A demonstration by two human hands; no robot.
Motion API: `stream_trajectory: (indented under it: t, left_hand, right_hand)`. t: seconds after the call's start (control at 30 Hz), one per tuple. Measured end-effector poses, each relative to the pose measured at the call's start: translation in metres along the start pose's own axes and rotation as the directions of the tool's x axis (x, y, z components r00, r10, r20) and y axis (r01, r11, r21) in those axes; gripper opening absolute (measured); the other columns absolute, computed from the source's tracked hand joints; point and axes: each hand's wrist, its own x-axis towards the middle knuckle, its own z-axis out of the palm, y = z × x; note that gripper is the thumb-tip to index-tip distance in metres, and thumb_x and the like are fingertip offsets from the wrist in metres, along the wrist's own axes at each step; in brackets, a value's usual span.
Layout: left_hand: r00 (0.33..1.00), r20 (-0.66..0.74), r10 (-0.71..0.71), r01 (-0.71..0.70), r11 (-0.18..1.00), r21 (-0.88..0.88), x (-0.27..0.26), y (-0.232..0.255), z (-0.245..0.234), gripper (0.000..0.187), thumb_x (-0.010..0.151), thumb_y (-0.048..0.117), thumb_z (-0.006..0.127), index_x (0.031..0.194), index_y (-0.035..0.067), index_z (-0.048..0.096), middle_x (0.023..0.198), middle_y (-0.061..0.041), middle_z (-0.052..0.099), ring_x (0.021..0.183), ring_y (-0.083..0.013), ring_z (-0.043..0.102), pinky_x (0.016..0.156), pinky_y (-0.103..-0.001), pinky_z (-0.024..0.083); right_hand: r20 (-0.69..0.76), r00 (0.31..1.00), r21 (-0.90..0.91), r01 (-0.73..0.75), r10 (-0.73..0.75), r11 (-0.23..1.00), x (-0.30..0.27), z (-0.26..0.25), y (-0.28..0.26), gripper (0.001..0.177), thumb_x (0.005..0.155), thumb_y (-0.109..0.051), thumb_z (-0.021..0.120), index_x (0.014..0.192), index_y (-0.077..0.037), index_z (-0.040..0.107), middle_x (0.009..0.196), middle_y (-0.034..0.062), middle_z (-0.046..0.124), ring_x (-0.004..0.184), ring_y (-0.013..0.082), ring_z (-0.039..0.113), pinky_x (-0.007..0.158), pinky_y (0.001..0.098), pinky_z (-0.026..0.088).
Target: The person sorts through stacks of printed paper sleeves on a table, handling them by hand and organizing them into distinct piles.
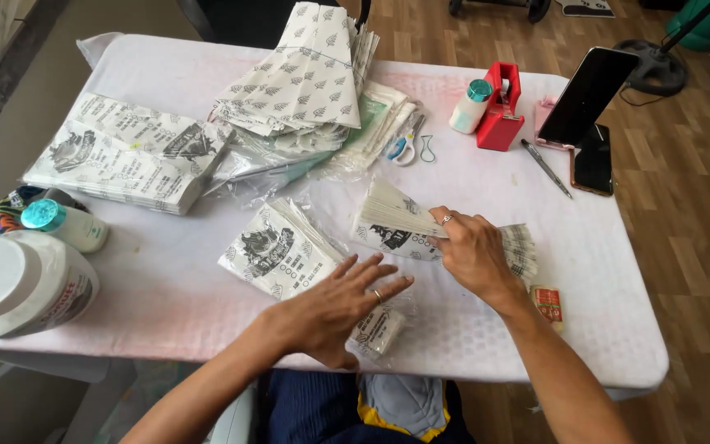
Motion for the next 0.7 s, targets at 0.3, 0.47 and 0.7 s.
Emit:
stream_trajectory:
  t: [0.3,0.47,0.7]
  left_hand:
    - [0.756,-0.490,-0.433,0.466,0.883,-0.060,-0.028,-0.024,-0.004,0.039,0.092,0.030,0.070,0.128,0.013,0.068,0.114,-0.009,0.064,0.103,-0.0234,0.065,0.088,-0.036,0.051]
    - [0.457,-0.631,-0.627,0.781,0.622,-0.053,-0.049,-0.083,0.022,0.045,0.091,0.031,0.072,0.129,0.008,0.066,0.125,-0.013,0.057,0.115,-0.0296,0.055,0.090,-0.044,0.048]
    - [0.211,-0.430,-0.878,0.869,0.370,-0.329,-0.091,-0.126,0.015,0.070,0.105,0.053,0.050,0.146,-0.004,0.054,0.141,-0.029,0.053,0.131,-0.0445,0.053,0.101,-0.060,0.043]
  right_hand:
    - [0.555,0.798,0.524,-0.555,0.235,0.646,0.037,-0.034,0.051,0.053,0.082,-0.002,0.080,0.133,-0.002,0.066,0.102,0.0261,0.076,0.092,0.0370,0.072,0.093,0.0506,0.054]
    - [0.639,0.722,0.410,-0.611,0.264,0.677,0.050,-0.027,0.051,0.064,0.077,-0.014,0.087,0.134,0.004,0.065,0.112,0.0272,0.072,0.102,0.0366,0.069,0.090,0.0480,0.055]
    - [0.117,0.988,0.368,-0.137,0.100,0.920,-0.015,-0.052,-0.016,0.018,0.086,-0.008,0.071,0.103,-0.001,0.072,0.101,0.0210,0.072,0.089,0.0382,0.071,0.080,0.0481,0.057]
